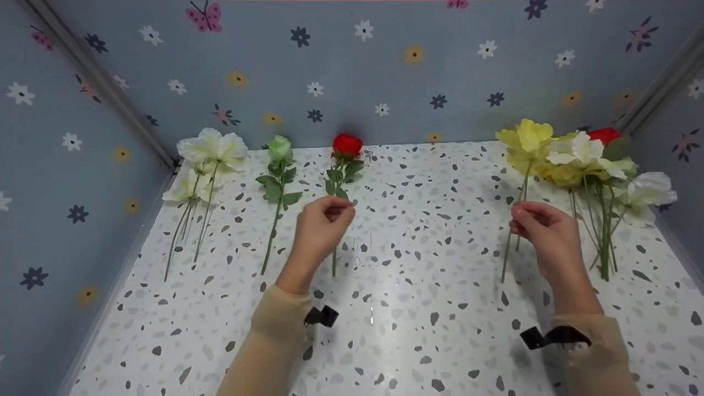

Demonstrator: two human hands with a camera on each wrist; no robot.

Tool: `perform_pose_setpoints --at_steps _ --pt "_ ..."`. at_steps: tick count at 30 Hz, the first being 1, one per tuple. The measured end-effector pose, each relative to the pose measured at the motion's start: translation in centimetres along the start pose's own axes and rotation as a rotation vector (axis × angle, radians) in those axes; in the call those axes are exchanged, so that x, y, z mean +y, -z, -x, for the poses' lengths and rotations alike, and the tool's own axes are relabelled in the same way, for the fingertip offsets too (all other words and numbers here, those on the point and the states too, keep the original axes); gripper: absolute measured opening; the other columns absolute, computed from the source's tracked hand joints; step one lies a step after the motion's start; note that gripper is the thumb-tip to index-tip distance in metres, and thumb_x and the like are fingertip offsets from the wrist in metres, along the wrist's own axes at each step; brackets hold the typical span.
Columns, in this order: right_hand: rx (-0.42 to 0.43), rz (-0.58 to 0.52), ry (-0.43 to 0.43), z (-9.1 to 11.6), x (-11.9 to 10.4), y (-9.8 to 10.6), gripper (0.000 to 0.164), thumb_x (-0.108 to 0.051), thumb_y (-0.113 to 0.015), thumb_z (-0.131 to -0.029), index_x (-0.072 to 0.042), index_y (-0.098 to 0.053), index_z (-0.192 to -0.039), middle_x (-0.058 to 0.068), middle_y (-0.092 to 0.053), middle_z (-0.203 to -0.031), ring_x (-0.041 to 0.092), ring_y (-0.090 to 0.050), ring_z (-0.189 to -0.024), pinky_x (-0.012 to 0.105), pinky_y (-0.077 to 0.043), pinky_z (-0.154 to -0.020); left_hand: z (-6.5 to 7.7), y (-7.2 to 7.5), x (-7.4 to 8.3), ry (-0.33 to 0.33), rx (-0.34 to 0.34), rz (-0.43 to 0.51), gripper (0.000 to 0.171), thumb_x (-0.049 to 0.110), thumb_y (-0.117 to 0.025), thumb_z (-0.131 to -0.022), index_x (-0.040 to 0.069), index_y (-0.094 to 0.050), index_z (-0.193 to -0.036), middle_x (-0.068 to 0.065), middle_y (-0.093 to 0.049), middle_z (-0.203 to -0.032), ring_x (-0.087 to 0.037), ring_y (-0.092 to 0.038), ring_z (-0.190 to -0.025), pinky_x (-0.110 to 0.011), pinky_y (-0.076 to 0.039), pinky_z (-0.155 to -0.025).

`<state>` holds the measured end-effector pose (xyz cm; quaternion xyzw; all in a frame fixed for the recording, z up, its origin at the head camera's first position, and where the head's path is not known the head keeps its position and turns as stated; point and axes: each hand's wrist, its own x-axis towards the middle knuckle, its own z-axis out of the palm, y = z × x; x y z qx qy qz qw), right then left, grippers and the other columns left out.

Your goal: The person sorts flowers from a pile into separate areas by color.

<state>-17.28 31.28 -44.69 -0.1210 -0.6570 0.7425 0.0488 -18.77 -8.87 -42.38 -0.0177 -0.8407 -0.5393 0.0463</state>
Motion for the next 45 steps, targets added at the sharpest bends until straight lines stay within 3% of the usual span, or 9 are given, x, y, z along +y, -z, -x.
perform_pose_setpoints --at_steps 8,13,20,25,31,36,42,45 --pt "-0.110 0.015 0.068 1.8 2.1 -5.8 0.039 -0.018 -0.077 -0.090 0.006 -0.065 -0.119 0.016 -0.067 -0.102 0.019 -0.069 -0.083 0.030 -0.060 -0.078 1.6 -5.3 1.0 -0.028 -0.123 0.050 0.015 0.020 -0.069 -0.093 0.014 -0.074 -0.105 0.002 -0.070 -0.093 -0.014 -0.065 -0.082 -0.030 -0.055 -0.073" --pt "-0.199 0.008 0.108 2.9 3.4 -8.2 0.037 -0.016 -0.075 -0.092 0.006 -0.065 -0.119 0.019 -0.068 -0.102 0.021 -0.070 -0.083 0.034 -0.060 -0.080 3.3 -7.8 1.5 -0.026 -0.258 0.072 0.017 0.023 -0.068 -0.093 0.016 -0.074 -0.108 0.006 -0.071 -0.094 -0.010 -0.067 -0.084 -0.027 -0.055 -0.076" --pt "-0.257 -0.031 0.126 3.7 3.8 -9.2 0.041 -0.014 -0.072 -0.094 0.011 -0.060 -0.125 0.018 -0.068 -0.106 0.021 -0.070 -0.085 0.036 -0.060 -0.080 4.9 -9.3 2.3 -0.031 -0.444 0.088 0.018 0.025 -0.067 -0.096 0.013 -0.076 -0.106 0.005 -0.074 -0.089 -0.013 -0.071 -0.077 -0.027 -0.056 -0.069" --pt "-0.247 -0.041 0.123 3.7 3.6 -9.1 0.035 -0.014 -0.073 -0.094 0.007 -0.065 -0.120 0.017 -0.067 -0.103 0.021 -0.070 -0.085 0.036 -0.060 -0.080 5.4 -9.8 2.3 -0.045 -0.535 0.100 0.015 0.017 -0.069 -0.095 0.008 -0.077 -0.104 0.005 -0.075 -0.085 -0.009 -0.070 -0.074 -0.024 -0.056 -0.069" --pt "-0.256 -0.054 0.120 3.8 3.3 -9.2 0.034 -0.014 -0.074 -0.093 0.006 -0.065 -0.119 0.018 -0.067 -0.102 0.022 -0.070 -0.084 0.037 -0.060 -0.081 5.5 -10.0 2.1 -0.045 -0.547 0.139 0.010 0.009 -0.069 -0.094 0.006 -0.077 -0.099 0.004 -0.074 -0.081 -0.011 -0.070 -0.071 -0.023 -0.055 -0.063" --pt "-0.274 -0.029 0.110 3.9 3.3 -9.3 0.038 -0.015 -0.077 -0.091 0.002 -0.065 -0.122 0.022 -0.064 -0.102 0.023 -0.070 -0.083 0.039 -0.060 -0.081 5.6 -10.1 2.0 -0.035 -0.532 0.144 0.008 0.009 -0.070 -0.094 0.009 -0.077 -0.098 0.004 -0.074 -0.080 -0.010 -0.069 -0.070 -0.025 -0.056 -0.064" --pt "-0.264 -0.003 0.120 4.0 3.1 -9.2 0.038 -0.016 -0.077 -0.090 0.000 -0.066 -0.123 0.017 -0.066 -0.099 0.023 -0.070 -0.081 0.038 -0.060 -0.080 5.6 -10.1 2.2 -0.032 -0.527 0.153 0.008 0.009 -0.070 -0.094 0.010 -0.077 -0.097 0.004 -0.073 -0.080 -0.012 -0.069 -0.070 -0.026 -0.056 -0.064" --pt "-0.262 -0.013 0.131 4.1 3.0 -9.2 0.037 -0.015 -0.076 -0.091 0.001 -0.066 -0.122 0.022 -0.065 -0.101 0.023 -0.070 -0.080 0.038 -0.060 -0.080 5.7 -10.1 2.3 -0.036 -0.526 0.157 0.008 0.011 -0.070 -0.094 0.010 -0.077 -0.098 0.004 -0.073 -0.080 -0.012 -0.069 -0.070 -0.026 -0.056 -0.064"
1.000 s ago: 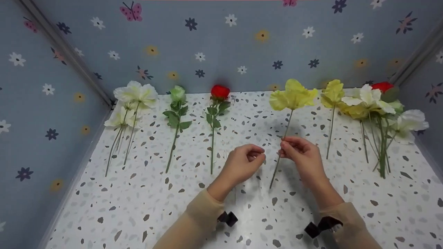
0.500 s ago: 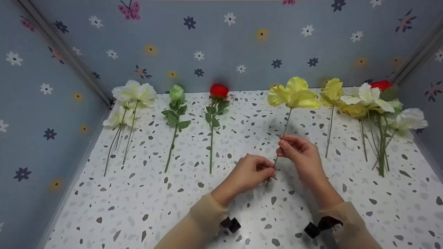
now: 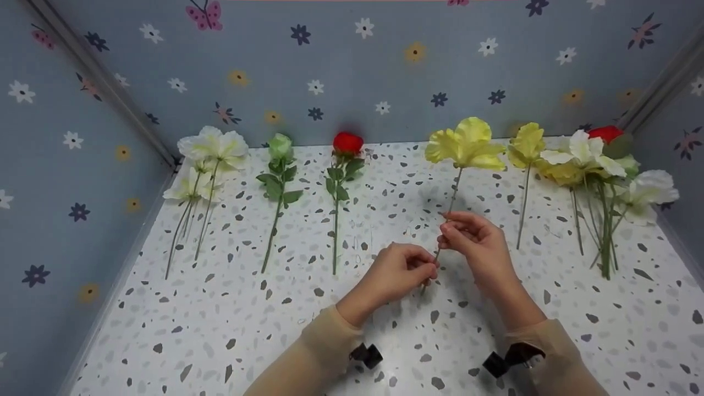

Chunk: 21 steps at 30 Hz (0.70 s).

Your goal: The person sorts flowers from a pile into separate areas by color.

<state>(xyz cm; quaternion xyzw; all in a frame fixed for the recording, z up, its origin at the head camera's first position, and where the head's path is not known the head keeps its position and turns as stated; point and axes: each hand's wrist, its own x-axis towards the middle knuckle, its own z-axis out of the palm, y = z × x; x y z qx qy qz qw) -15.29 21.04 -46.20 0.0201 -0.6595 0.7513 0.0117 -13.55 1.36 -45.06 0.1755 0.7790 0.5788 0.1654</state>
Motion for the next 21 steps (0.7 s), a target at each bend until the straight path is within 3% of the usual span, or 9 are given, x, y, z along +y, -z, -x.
perform_pose_setpoints --at_steps 9,15,21 --pt "-0.021 -0.014 0.021 0.0 0.1 0.1 0.035 -0.012 -0.075 -0.092 0.003 -0.065 -0.122 0.024 -0.065 -0.100 0.024 -0.071 -0.080 0.039 -0.060 -0.079 -0.1 -0.1 -0.4 -0.042 0.006 -0.015 0.008 0.013 -0.070 -0.094 0.009 -0.077 -0.096 0.005 -0.073 -0.077 -0.010 -0.068 -0.065 -0.023 -0.053 -0.060" --pt "-0.050 0.019 0.004 0.0 -0.1 0.4 0.038 -0.014 -0.075 -0.092 0.003 -0.064 -0.124 0.018 -0.068 -0.100 0.024 -0.071 -0.083 0.039 -0.060 -0.081 -0.1 -0.2 -0.2 -0.050 0.030 -0.035 0.007 0.010 -0.069 -0.094 0.009 -0.077 -0.094 0.004 -0.072 -0.076 -0.010 -0.067 -0.063 -0.023 -0.053 -0.059" --pt "-0.067 0.130 -0.008 -0.7 -0.7 2.6 0.043 -0.018 -0.074 -0.093 0.006 -0.062 -0.126 0.020 -0.067 -0.105 0.026 -0.072 -0.088 0.039 -0.060 -0.082 -0.2 0.1 -0.1 -0.071 0.098 -0.102 0.008 0.011 -0.068 -0.095 0.012 -0.076 -0.094 0.003 -0.072 -0.077 -0.006 -0.064 -0.062 -0.023 -0.053 -0.057"
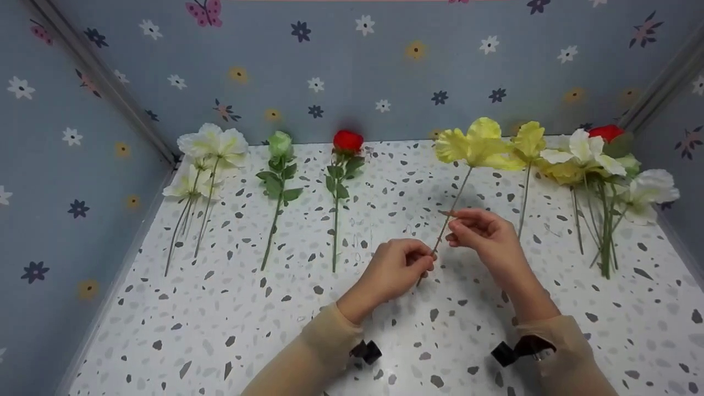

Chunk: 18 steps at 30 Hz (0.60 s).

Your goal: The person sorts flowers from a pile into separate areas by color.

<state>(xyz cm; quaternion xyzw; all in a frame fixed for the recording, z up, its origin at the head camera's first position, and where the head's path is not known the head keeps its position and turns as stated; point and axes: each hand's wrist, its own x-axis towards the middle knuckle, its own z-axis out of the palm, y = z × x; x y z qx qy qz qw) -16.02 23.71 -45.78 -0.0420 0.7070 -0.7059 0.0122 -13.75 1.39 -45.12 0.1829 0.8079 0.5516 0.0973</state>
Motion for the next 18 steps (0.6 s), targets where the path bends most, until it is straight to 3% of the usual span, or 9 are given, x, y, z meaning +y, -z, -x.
perform_pose_setpoints --at_steps 3,6,11,14,18 --pt "0.067 0.134 -0.024 -0.5 0.0 2.6 0.042 -0.023 -0.075 -0.092 0.001 -0.064 -0.125 0.015 -0.069 -0.107 0.023 -0.072 -0.089 0.033 -0.060 -0.080 -0.4 0.6 -0.1 -0.006 0.044 -0.005 0.009 0.011 -0.067 -0.095 0.012 -0.076 -0.095 0.002 -0.073 -0.079 -0.006 -0.065 -0.065 -0.024 -0.053 -0.057" --pt "0.187 0.286 -0.064 -0.8 0.2 5.9 0.041 -0.028 -0.076 -0.091 -0.005 -0.066 -0.123 0.006 -0.070 -0.106 0.017 -0.071 -0.089 0.028 -0.059 -0.077 -1.2 1.1 -0.5 -0.007 0.104 -0.035 0.010 0.010 -0.066 -0.096 0.011 -0.076 -0.095 0.002 -0.073 -0.080 -0.005 -0.065 -0.066 -0.023 -0.053 -0.058" --pt "0.370 0.492 -0.175 -0.8 1.2 10.8 0.047 -0.039 -0.075 -0.091 -0.008 -0.065 -0.125 -0.003 -0.067 -0.102 0.012 -0.066 -0.086 0.023 -0.056 -0.068 -3.5 1.2 -1.4 0.052 0.171 -0.153 0.013 0.011 -0.063 -0.098 0.008 -0.075 -0.096 0.005 -0.071 -0.079 -0.004 -0.064 -0.067 -0.022 -0.051 -0.060" --pt "0.403 0.560 -0.234 -0.7 1.7 12.5 0.052 -0.043 -0.072 -0.092 -0.008 -0.063 -0.128 -0.005 -0.064 -0.102 0.011 -0.063 -0.085 0.021 -0.054 -0.064 -5.1 1.1 -1.6 0.092 0.192 -0.233 0.014 0.012 -0.062 -0.099 0.008 -0.075 -0.096 0.004 -0.069 -0.079 -0.006 -0.062 -0.068 -0.023 -0.050 -0.063" --pt "0.394 0.626 -0.267 -0.8 2.2 13.0 0.054 -0.047 -0.070 -0.092 -0.009 -0.063 -0.129 -0.002 -0.064 -0.106 0.008 -0.061 -0.084 0.020 -0.052 -0.063 -7.0 0.8 -1.7 0.112 0.217 -0.365 0.015 0.011 -0.061 -0.099 0.007 -0.075 -0.093 -0.001 -0.071 -0.084 -0.014 -0.062 -0.073 -0.028 -0.051 -0.068"
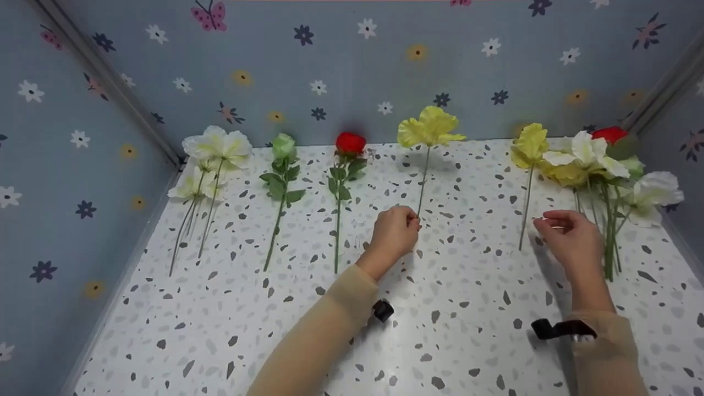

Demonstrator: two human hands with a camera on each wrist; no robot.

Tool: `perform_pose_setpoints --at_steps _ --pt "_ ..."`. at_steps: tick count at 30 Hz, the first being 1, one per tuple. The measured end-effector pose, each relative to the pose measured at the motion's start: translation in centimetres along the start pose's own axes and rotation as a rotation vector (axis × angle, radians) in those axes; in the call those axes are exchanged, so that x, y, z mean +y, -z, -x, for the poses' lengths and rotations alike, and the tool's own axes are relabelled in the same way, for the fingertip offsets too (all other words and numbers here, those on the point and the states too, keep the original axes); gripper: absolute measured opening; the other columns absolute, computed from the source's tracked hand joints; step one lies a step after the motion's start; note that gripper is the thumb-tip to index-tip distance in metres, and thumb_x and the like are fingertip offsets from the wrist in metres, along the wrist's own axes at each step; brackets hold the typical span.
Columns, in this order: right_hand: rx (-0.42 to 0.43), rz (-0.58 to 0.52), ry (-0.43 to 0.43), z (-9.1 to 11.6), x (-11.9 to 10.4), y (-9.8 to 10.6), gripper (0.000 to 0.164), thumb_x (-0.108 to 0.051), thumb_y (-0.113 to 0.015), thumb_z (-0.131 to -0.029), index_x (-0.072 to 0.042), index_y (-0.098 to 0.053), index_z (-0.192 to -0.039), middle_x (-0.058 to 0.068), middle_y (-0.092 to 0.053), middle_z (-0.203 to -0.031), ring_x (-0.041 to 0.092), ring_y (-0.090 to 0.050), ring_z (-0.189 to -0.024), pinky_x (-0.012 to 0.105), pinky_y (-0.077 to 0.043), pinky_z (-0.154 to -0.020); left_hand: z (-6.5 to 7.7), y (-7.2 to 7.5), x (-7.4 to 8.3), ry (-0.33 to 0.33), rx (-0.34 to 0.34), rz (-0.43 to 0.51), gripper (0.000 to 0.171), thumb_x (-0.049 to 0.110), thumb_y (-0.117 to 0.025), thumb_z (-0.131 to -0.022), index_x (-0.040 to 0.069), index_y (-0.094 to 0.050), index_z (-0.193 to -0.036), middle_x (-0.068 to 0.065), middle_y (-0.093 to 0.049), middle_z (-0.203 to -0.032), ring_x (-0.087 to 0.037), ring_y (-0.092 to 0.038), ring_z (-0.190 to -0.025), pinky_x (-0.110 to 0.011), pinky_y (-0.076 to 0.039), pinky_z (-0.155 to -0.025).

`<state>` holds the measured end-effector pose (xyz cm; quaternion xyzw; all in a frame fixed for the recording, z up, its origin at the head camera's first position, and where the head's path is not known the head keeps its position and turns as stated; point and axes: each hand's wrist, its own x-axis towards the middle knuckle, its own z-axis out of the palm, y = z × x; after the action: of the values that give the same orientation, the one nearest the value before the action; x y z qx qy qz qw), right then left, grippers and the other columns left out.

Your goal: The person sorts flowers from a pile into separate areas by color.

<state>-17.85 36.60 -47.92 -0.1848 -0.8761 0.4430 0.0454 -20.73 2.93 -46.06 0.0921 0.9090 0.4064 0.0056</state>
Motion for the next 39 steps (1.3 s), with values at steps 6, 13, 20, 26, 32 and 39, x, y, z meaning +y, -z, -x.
perform_pose_setpoints --at_steps 6,13,20,26,32,39 --pt "-0.026 0.090 0.032 0.0 0.2 -1.1 0.052 -0.047 -0.068 -0.094 -0.009 -0.063 -0.129 0.009 -0.066 -0.114 0.010 -0.062 -0.086 0.019 -0.052 -0.062 -1.7 -1.1 0.1 0.084 -0.035 -0.089 0.017 0.009 -0.060 -0.098 0.005 -0.074 -0.090 -0.003 -0.069 -0.084 -0.017 -0.062 -0.077 -0.032 -0.052 -0.071" --pt "-0.059 0.116 0.057 -0.1 -0.1 -1.7 0.050 -0.040 -0.067 -0.096 -0.007 -0.061 -0.132 0.013 -0.067 -0.117 0.022 -0.061 -0.097 0.018 -0.051 -0.064 -1.9 -1.8 0.3 0.112 -0.053 -0.098 0.035 0.000 -0.055 -0.093 0.013 -0.050 -0.060 0.002 -0.045 -0.062 -0.016 -0.045 -0.057 -0.029 -0.039 -0.053" --pt "-0.081 0.130 0.060 0.0 -0.1 -1.8 0.051 -0.042 -0.067 -0.096 -0.007 -0.063 -0.132 0.011 -0.067 -0.117 0.019 -0.063 -0.094 0.019 -0.051 -0.065 -1.4 -2.4 0.2 0.064 -0.041 -0.093 0.031 -0.003 -0.056 -0.088 0.014 -0.048 -0.062 0.001 -0.047 -0.057 -0.017 -0.047 -0.051 -0.028 -0.039 -0.047" --pt "-0.083 0.157 0.088 0.0 0.1 -1.8 0.043 -0.037 -0.065 -0.097 -0.008 -0.066 -0.129 0.011 -0.070 -0.114 0.021 -0.064 -0.096 0.017 -0.050 -0.066 -1.2 -2.4 0.2 0.035 -0.054 -0.149 0.027 0.001 -0.058 -0.087 0.013 -0.049 -0.065 -0.001 -0.048 -0.057 -0.019 -0.048 -0.050 -0.029 -0.040 -0.047" --pt "-0.098 0.152 0.079 0.0 0.0 -1.8 0.040 -0.033 -0.065 -0.098 -0.008 -0.067 -0.128 0.011 -0.069 -0.114 0.023 -0.063 -0.098 0.019 -0.051 -0.069 -1.3 -2.6 0.0 0.021 -0.077 -0.169 0.029 0.001 -0.059 -0.087 0.013 -0.050 -0.063 0.002 -0.046 -0.055 -0.016 -0.043 -0.049 -0.028 -0.036 -0.046" --pt "-0.133 0.027 -0.006 0.1 -0.5 -1.6 0.039 -0.031 -0.065 -0.099 -0.008 -0.064 -0.131 0.012 -0.066 -0.117 0.019 -0.066 -0.094 0.023 -0.057 -0.070 -1.4 -2.6 0.0 0.001 -0.074 -0.184 0.032 -0.002 -0.060 -0.086 0.014 -0.047 -0.061 0.002 -0.043 -0.055 -0.017 -0.041 -0.052 -0.029 -0.035 -0.048"
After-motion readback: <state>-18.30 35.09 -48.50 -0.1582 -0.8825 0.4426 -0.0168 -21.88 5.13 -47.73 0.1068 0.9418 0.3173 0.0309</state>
